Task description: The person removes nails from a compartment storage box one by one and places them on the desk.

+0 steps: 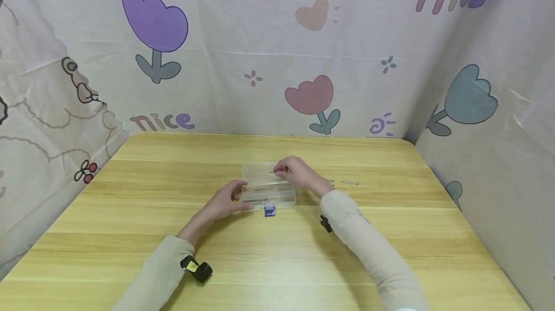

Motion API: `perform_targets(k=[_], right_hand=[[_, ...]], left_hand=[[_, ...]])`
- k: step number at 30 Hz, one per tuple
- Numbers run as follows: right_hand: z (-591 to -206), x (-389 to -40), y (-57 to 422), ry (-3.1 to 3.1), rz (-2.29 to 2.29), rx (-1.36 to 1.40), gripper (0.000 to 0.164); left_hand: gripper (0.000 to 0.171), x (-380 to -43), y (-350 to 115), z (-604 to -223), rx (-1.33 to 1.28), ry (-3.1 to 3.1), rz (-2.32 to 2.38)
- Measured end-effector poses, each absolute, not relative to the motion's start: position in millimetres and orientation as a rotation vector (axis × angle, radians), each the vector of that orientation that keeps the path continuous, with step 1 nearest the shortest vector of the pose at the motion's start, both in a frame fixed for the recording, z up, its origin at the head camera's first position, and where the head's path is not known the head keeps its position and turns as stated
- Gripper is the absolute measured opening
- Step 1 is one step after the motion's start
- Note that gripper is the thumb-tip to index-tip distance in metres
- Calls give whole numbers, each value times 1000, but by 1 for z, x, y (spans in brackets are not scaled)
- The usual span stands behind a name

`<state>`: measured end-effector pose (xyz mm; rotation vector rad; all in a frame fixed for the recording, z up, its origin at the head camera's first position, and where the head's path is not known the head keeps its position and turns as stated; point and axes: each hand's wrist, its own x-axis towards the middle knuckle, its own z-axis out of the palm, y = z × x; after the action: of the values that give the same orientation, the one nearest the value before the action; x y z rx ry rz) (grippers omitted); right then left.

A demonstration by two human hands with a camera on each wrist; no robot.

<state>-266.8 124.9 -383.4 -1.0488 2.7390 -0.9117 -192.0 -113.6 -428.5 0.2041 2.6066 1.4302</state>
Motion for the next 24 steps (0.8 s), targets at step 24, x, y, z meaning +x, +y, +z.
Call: perform_targets(k=[24], right_hand=[[-382,-265,209,2854,-925,-883,11]], left_hand=[[75,-191,-116,-432,242,2600,1431]])
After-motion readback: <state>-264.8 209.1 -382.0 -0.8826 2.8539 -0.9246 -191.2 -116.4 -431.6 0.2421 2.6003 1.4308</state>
